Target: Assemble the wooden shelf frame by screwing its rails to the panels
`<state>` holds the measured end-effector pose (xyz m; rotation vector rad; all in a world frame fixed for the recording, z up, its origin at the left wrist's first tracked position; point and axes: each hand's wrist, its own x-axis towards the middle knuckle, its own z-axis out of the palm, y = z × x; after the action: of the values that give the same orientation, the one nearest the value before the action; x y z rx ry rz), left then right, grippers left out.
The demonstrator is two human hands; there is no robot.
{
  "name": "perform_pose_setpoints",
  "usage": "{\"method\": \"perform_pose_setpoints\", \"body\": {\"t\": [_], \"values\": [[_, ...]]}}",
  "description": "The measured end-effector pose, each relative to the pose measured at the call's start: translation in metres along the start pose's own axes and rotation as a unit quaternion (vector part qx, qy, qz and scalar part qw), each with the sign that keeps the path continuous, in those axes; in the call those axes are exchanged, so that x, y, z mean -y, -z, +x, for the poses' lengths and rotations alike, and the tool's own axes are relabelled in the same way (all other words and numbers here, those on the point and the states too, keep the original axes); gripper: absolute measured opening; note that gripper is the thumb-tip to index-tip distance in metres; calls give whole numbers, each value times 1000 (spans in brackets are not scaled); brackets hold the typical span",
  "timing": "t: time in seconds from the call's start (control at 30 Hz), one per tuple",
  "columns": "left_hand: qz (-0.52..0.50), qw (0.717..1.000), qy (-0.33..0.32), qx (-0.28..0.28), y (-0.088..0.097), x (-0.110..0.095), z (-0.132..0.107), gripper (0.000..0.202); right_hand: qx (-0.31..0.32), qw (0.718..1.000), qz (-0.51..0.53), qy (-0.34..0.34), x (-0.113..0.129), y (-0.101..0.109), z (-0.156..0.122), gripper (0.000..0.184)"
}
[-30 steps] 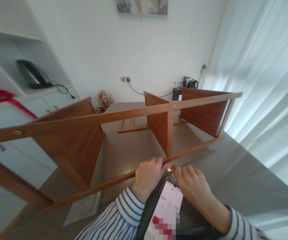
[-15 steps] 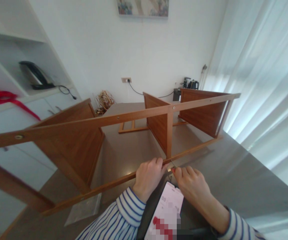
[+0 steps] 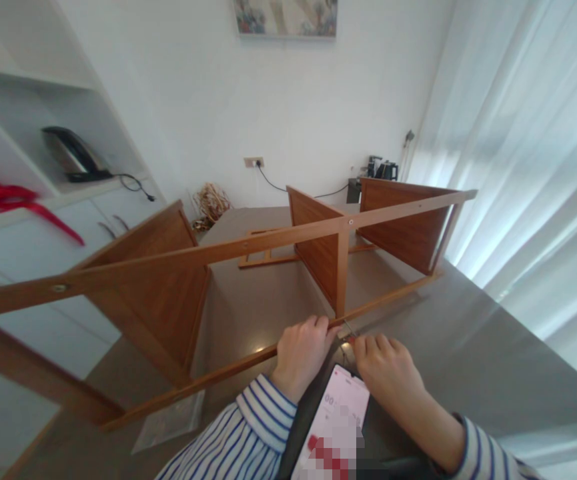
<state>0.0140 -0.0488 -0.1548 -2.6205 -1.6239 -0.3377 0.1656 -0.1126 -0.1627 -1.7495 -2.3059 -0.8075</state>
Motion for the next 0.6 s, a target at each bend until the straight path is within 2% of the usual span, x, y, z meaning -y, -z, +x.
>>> {"method": "perform_pose_setpoints", "body": {"t": [0.3,0.6], "values": [[-9,1000,7,17,2,-2,2,39,46,999,-13,-3,5,3,7,11],[-21,999,6,23,2,-3,3,42,56,998,0,2,2,5,11,14]]}}
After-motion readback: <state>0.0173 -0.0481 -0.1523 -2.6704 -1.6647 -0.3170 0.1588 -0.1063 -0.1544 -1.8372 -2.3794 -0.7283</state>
